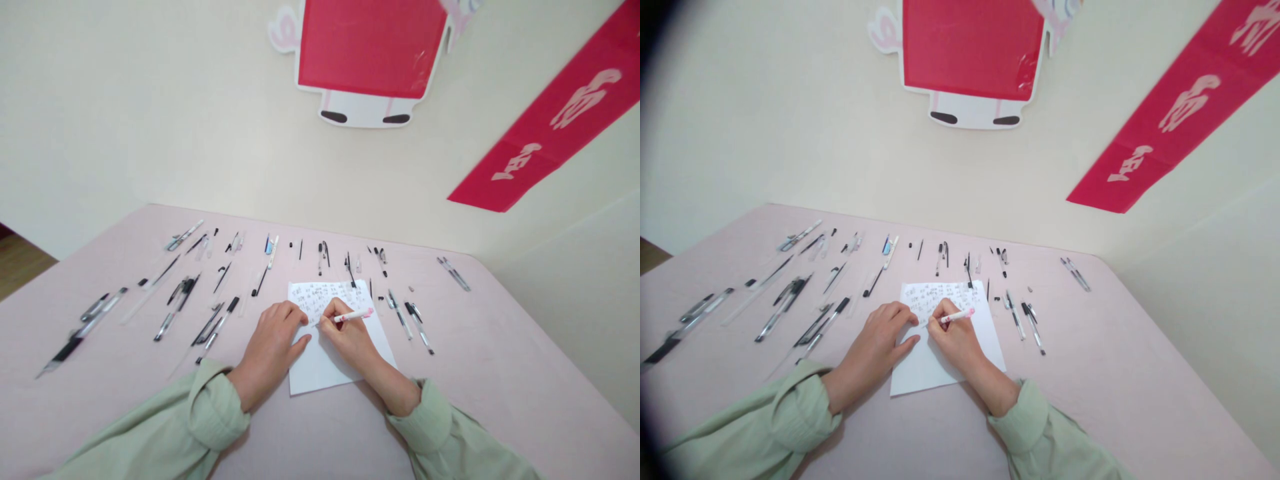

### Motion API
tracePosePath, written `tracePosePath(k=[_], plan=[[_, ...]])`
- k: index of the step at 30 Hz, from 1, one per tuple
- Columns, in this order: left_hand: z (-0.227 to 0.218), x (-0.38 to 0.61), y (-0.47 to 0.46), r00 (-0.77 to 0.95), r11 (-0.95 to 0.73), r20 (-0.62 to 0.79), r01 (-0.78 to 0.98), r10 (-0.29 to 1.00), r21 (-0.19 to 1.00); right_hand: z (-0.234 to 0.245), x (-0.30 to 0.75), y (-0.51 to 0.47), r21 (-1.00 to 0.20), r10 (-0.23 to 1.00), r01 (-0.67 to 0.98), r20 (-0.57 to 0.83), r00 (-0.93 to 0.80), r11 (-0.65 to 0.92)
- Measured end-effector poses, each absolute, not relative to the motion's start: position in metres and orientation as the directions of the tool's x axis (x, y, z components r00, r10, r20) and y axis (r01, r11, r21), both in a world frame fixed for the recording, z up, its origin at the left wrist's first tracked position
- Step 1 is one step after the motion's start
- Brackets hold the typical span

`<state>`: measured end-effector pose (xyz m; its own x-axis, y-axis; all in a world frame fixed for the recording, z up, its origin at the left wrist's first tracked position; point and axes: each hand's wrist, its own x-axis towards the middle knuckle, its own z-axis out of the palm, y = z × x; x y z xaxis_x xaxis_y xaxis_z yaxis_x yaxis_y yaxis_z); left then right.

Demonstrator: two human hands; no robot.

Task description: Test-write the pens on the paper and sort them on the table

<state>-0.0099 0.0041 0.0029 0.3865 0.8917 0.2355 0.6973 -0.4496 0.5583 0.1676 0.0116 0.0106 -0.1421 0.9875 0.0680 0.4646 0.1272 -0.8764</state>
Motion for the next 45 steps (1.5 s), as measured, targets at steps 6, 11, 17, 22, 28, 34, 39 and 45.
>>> tracePosePath(k=[6, 11, 17, 22, 28, 34, 39, 45], plan=[[0.0027, -0.0098, 0.0043, 0.382, -0.446, 0.235, 0.700, 0.894, 0.558, 0.0084, 0.1685, 0.0123, -0.877, 0.987, 0.462, 0.068, -0.145, 0.129], [0.0028, -0.0096, 0.0042, 0.381, -0.449, 0.241, 0.695, 0.893, 0.562, 0.0102, 0.1683, 0.0127, -0.877, 0.987, 0.462, 0.071, -0.145, 0.130], [0.0005, -0.0106, 0.0045, 0.385, -0.457, 0.250, 0.689, 0.888, 0.563, 0.0108, 0.1681, 0.0132, -0.873, 0.984, 0.465, 0.085, -0.154, 0.148], [-0.0002, -0.0104, 0.0044, 0.384, -0.456, 0.249, 0.687, 0.889, 0.566, 0.0092, 0.1685, 0.0132, -0.872, 0.984, 0.465, 0.087, -0.153, 0.149], [0.0002, -0.0101, 0.0047, 0.383, -0.454, 0.248, 0.690, 0.890, 0.564, 0.0101, 0.1684, 0.0130, -0.879, 0.988, 0.461, 0.067, -0.136, 0.122], [0.0010, -0.0101, 0.0046, 0.379, -0.454, 0.253, 0.690, 0.890, 0.564, 0.0103, 0.1686, 0.0131, -0.877, 0.986, 0.462, 0.074, -0.149, 0.136], [0.0013, -0.0104, 0.0046, 0.386, -0.455, 0.245, 0.688, 0.889, 0.565, 0.0110, 0.1681, 0.0126, -0.880, 0.985, 0.454, 0.079, -0.152, 0.140], [0.0019, -0.0101, 0.0038, 0.389, -0.455, 0.241, 0.694, 0.889, 0.558, 0.0101, 0.1692, 0.0126, -0.877, 0.983, 0.458, 0.081, -0.162, 0.148]])
